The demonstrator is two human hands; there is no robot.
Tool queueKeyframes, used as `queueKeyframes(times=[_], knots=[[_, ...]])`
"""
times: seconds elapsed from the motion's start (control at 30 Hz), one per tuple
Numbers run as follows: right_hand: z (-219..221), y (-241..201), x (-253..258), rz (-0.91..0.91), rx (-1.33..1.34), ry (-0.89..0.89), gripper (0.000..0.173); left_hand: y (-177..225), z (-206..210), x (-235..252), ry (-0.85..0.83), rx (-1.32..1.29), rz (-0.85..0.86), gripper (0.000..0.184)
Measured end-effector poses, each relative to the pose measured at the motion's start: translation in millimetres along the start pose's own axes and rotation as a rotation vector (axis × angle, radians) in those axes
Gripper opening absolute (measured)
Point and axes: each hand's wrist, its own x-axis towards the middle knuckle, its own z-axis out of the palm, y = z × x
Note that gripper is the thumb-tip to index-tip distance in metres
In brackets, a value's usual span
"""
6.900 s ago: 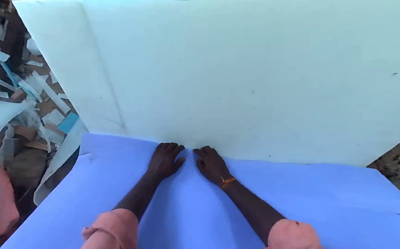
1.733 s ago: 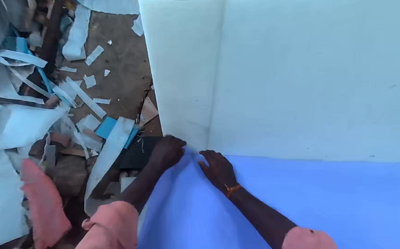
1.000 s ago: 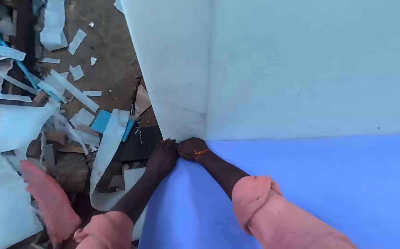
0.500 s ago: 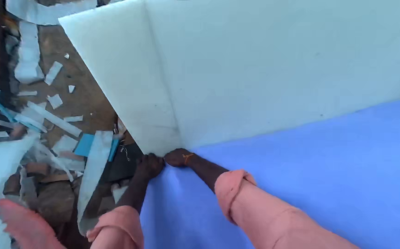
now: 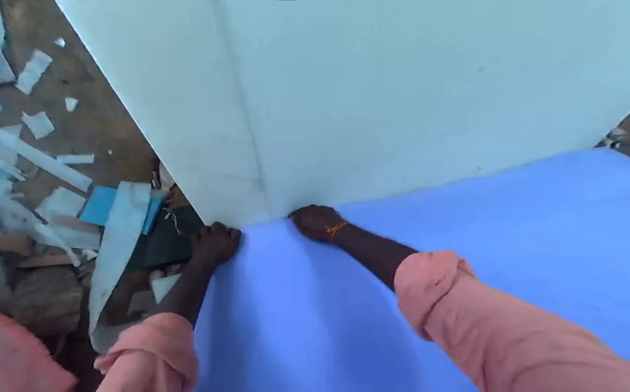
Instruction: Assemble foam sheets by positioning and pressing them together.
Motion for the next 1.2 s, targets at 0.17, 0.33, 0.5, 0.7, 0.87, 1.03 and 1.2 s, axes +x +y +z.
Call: queueKeyframes(times=[0.17,0.33,0.5,0.7,0.87,1.03,1.2], knots=[[15.2,-7.4,5.6,0.079,-0.084,-0.036,0.041,4.3,8.5,-3.0,0.049,0.039,-0.023,0.063],[5.3,-7.8,-79.0,0.019,0.009,0.069,0.061,27.2,-2.7,-61.8,0.087,0.042,0.087,0.072],[-52.9,-28.1,-260.9,0.146,0.05,-0.121,0.073,48.9,-44.1,-239.4,-0.168,-0.01,0.262,0.072],[-168.6,-75.4,-430.0,0.328,0.052,-0.246,0.077,79.5,-141.7,-439.2,-0.284,0.027,0.404,0.087],[-209.4,-109.2,-492.9,0.397,-0.024,0.248,0.065,87.4,-140.3,-501.7,0.518,0.107,0.427,0.086],[-277.2,-134.3,-455.8,0.376,-0.153,0.525,0.074,84.3,-203.4,-462.4,0.921,0.063,0.382,0.067],[-343.4,-147.4,-413.2,0.29,-0.213,0.788,0.071,82.0,-279.4,-410.8,1.015,0.064,0.368,0.074]])
